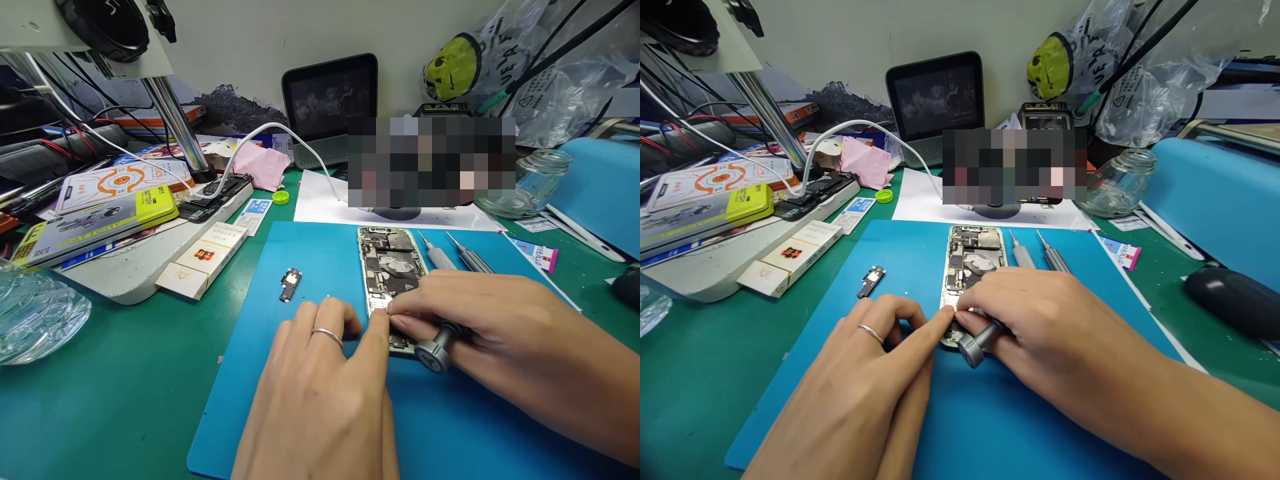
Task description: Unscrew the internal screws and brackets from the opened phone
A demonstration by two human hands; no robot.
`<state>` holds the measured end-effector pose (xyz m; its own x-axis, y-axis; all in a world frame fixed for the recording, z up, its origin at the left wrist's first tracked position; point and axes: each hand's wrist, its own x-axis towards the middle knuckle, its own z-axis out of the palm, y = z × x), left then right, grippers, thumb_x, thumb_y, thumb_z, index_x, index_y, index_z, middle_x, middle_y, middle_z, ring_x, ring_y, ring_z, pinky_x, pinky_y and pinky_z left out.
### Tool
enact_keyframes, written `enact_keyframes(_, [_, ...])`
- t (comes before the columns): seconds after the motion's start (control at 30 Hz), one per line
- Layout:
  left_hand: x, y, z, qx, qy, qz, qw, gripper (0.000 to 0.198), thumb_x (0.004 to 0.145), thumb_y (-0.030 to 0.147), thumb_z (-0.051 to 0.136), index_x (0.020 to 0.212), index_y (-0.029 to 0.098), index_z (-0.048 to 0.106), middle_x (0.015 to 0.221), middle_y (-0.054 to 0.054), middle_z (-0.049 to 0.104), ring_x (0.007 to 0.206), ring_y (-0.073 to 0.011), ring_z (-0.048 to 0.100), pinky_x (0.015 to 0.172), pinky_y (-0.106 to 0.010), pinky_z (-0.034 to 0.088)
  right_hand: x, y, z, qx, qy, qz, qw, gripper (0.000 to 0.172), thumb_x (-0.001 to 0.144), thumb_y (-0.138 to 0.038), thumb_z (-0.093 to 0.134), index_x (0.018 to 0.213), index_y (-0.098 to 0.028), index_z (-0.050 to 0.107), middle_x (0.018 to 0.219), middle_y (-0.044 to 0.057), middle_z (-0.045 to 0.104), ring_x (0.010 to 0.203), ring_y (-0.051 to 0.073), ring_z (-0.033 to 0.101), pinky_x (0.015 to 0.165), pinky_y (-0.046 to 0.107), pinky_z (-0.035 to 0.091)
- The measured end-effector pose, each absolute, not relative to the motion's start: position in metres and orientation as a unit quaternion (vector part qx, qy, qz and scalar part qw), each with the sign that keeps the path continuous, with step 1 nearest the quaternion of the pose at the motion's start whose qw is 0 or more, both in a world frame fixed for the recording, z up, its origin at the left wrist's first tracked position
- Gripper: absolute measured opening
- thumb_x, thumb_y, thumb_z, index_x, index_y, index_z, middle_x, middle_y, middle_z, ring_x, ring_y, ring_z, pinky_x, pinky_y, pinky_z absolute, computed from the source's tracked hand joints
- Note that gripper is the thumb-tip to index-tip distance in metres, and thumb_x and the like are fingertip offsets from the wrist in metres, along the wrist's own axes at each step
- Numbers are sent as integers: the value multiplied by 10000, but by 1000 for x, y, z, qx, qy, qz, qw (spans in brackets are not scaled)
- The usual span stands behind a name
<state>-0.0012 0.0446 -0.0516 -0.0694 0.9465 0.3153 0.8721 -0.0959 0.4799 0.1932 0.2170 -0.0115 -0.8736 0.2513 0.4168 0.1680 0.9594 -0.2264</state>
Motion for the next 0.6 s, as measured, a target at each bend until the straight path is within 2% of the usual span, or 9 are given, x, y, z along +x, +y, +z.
enact_keyframes(0.1, [0, 44, -50, 678, 671, 295, 53, 563, 986, 40, 630, 1433, 283, 870, 1231, -87, 771, 1012, -352, 776, 1028, -631, 762, 191, 216, -11, -110, -964, 90, 226, 364, 1282, -198, 595, 1102, -266, 904, 954, -6, 943, 795, 203, 912, 657, 333, 626])
enact_keyframes(0.13, [0, 44, -49, 679, 671, 292, 55, 564, 997, 40, 635, 1448, 284, 870, 1234, -87, 770, 1014, -351, 775, 1016, -616, 763, 190, 215, -11, -112, -964, 89, 225, 381, 1280, -182, 579, 1103, -263, 906, 956, -3, 948, 797, 208, 918, 654, 339, 637])
enact_keyframes(0.2, [-2, 44, -47, 683, 671, 281, 64, 598, 1030, 43, 643, 1529, 288, 862, 1253, -91, 770, 1031, -349, 775, 892, -538, 748, 190, 215, -10, -112, -963, 88, 228, 424, 1283, -164, 535, 1094, -264, 901, 951, -1, 952, 787, 215, 924, 677, 357, 674])
enact_keyframes(0.3, [-5, 43, -44, 692, 669, 262, 71, 682, 1096, 26, 597, 1671, 310, 827, 1296, -93, 788, 1056, -339, 795, 736, -459, 676, 192, 218, -8, -107, -963, 88, 229, 442, 1293, -180, 517, 1074, -284, 886, 943, -18, 955, 755, 220, 925, 711, 382, 709])
enact_keyframes(0.47, [-5, 43, -44, 695, 668, 262, 55, 635, 1121, 51, 576, 1636, 302, 849, 1316, -112, 804, 1069, -348, 807, 723, -456, 668, 195, 223, -4, -108, -962, 82, 237, 411, 1299, -225, 551, 1067, -300, 882, 933, -21, 967, 725, 234, 928, 660, 384, 680])
enact_keyframes(0.6, [-2, 43, -46, 687, 672, 272, 42, 639, 1065, 86, 641, 1632, 284, 857, 1302, -119, 821, 1043, -351, 797, 725, -457, 651, 193, 221, -5, -117, -961, 103, 229, 411, 1290, -212, 560, 1070, -299, 896, 953, -6, 979, 765, 236, 945, 723, 375, 711])
